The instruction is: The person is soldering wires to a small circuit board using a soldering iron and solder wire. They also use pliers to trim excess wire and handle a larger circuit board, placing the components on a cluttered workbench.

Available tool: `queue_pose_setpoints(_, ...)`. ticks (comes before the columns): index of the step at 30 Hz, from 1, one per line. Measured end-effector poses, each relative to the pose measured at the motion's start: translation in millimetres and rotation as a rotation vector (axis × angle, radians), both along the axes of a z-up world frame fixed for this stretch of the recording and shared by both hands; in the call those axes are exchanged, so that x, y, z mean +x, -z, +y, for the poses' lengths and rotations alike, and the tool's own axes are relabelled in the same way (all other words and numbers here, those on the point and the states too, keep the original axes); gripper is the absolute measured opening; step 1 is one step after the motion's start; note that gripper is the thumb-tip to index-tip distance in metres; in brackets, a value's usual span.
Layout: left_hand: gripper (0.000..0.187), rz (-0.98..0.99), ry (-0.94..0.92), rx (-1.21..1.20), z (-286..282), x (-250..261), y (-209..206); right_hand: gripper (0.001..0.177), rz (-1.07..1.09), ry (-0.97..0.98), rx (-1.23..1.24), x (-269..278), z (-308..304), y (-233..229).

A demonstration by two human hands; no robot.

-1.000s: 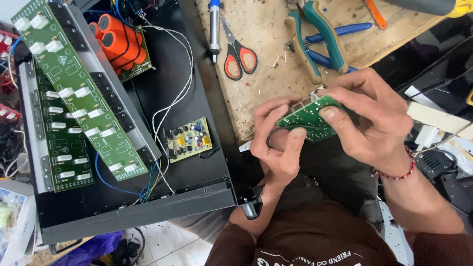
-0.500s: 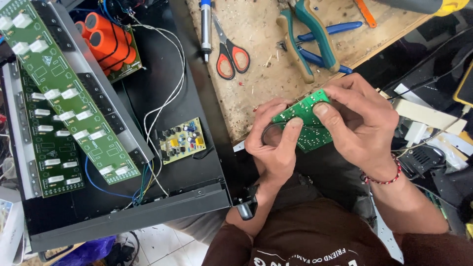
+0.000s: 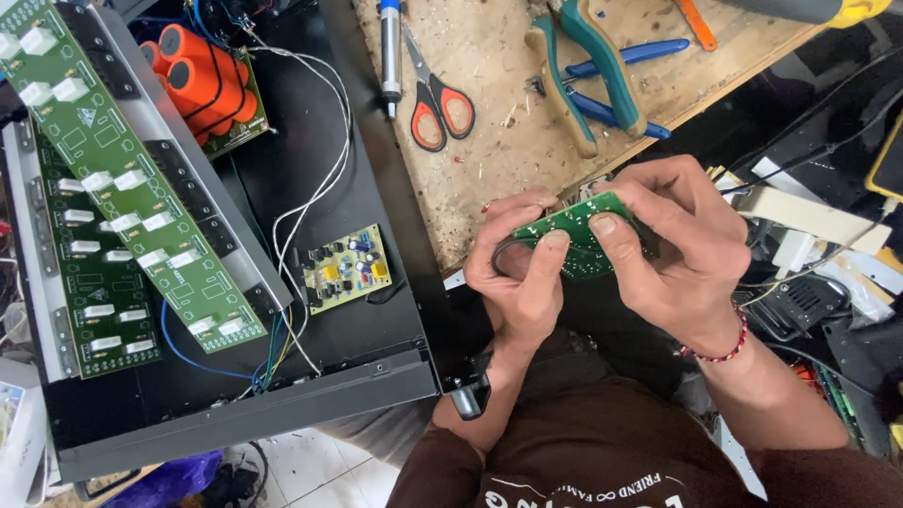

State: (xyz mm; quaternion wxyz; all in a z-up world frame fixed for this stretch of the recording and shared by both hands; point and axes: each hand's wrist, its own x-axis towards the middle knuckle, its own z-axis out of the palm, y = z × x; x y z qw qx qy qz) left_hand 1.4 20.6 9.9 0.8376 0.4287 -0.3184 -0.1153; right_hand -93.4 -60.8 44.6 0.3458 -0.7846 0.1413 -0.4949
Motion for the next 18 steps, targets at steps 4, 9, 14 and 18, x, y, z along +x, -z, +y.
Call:
queue_pose_setpoints(4, 0.018, 0.027, 0.000, -0.066, -3.9, -0.7, 3.7, 0.020, -0.051, -0.016, -0.048, 1.1, -0.9, 1.5)
queue_pose_setpoints(9, 0.018, 0.030, 0.004, -0.099, -6.2, -1.0, 3.7, 0.019, -0.038, -0.026, -0.040, -0.6, -0.4, 1.8)
queue_pose_setpoints(14, 0.019, -0.041, -0.029, -0.010, -4.4, 0.1, -3.5, 0.022, -0.032, -0.017, 0.022, 1.3, -0.8, -0.7)
queue_pose_setpoints(18, 0.060, -0.091, 0.005, 0.109, 8.8, -9.9, -11.2, 0.025, -0.106, -0.133, 0.182, -2.1, -13.8, 19.5)
